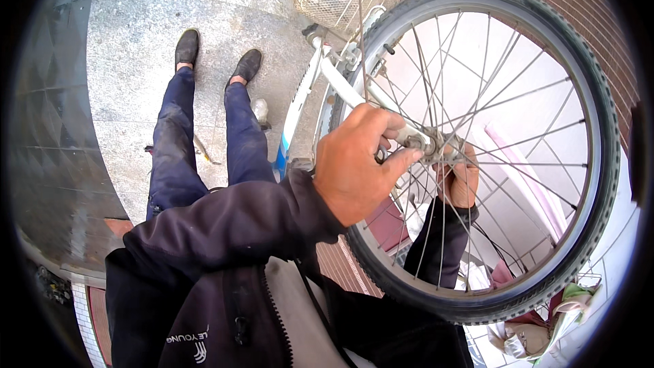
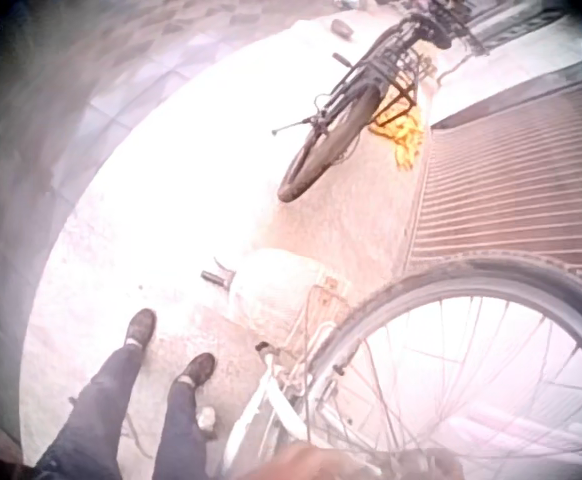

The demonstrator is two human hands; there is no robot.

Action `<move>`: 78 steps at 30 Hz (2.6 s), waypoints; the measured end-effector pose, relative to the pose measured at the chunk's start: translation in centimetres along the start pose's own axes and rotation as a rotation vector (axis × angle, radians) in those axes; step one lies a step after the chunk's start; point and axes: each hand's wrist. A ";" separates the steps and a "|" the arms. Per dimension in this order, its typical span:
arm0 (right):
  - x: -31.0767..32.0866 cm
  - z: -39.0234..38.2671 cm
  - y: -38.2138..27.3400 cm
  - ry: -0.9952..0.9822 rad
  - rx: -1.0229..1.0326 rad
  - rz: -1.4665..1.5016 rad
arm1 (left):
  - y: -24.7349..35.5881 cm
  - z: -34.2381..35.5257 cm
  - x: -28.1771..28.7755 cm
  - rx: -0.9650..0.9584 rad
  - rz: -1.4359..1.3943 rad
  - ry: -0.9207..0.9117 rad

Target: The person repairs a bicycle wheel by spinning the tire and using a wrench to tighten the nut on the axle.

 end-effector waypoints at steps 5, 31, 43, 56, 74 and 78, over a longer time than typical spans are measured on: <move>-1.4 -0.3 -0.1 0.129 0.003 -0.063 | -0.6 -0.1 -0.1 -0.049 0.019 0.045; -0.8 -1.3 -0.6 0.183 -0.140 -0.065 | -2.6 0.7 0.2 -0.211 -0.057 -0.076; -0.5 -1.7 -0.5 0.197 -0.118 -0.016 | -1.9 0.9 0.3 -0.121 -0.075 -0.083; -0.2 -1.2 0.1 0.171 -0.046 0.093 | 0.0 1.8 1.1 -0.203 0.138 -0.095; -0.9 0.5 0.2 0.059 -0.139 0.230 | 4.1 2.6 1.7 -0.008 0.432 -0.385; -0.9 0.4 0.1 0.052 -0.073 0.144 | 4.6 2.9 1.5 -0.001 0.488 -0.398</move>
Point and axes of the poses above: each hand's wrist, its own z-axis towards the middle knuckle, its own x-axis out of the back of the hand, y = z × x, and after that the axes turned 9 degrees about z, right-handed
